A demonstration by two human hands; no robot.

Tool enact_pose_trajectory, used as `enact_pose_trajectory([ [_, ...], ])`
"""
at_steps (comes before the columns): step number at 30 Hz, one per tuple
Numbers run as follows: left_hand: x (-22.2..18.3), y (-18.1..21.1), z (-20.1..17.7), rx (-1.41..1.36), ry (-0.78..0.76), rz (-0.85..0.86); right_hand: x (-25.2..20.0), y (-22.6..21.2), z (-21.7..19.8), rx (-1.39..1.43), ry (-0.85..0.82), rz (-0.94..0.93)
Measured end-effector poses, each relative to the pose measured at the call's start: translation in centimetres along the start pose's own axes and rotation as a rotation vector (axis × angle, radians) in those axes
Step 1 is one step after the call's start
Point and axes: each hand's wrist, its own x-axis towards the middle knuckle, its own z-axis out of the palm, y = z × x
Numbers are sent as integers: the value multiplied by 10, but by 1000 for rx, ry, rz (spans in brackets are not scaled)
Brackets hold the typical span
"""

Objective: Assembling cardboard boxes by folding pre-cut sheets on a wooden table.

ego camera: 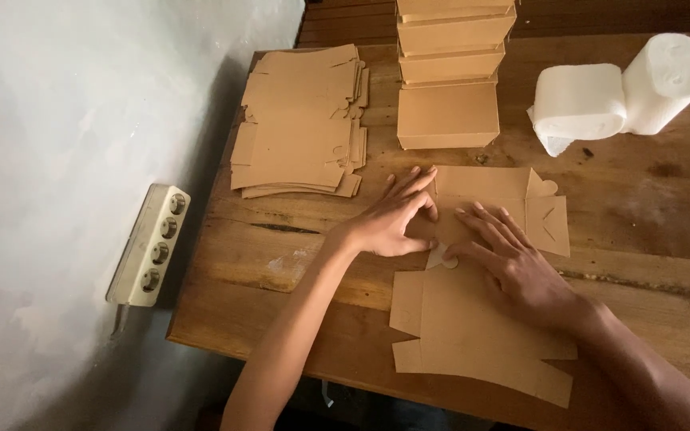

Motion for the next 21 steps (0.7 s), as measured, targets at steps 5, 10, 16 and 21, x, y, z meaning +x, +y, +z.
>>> enact_pose_trajectory([
  [5, 2, -5, 1, -13, 11, 3, -1, 5, 3, 4, -7, 5],
  [10, 2, -7, 0, -18, -6, 4, 0, 1, 0, 19, -10, 7],
  [16, -2, 0, -5, -19, -46, 28, 2, -4, -6, -25, 2, -10],
  [21, -2, -4, -3, -10, -62, 34, 2, -6, -7, 27, 10, -7],
])
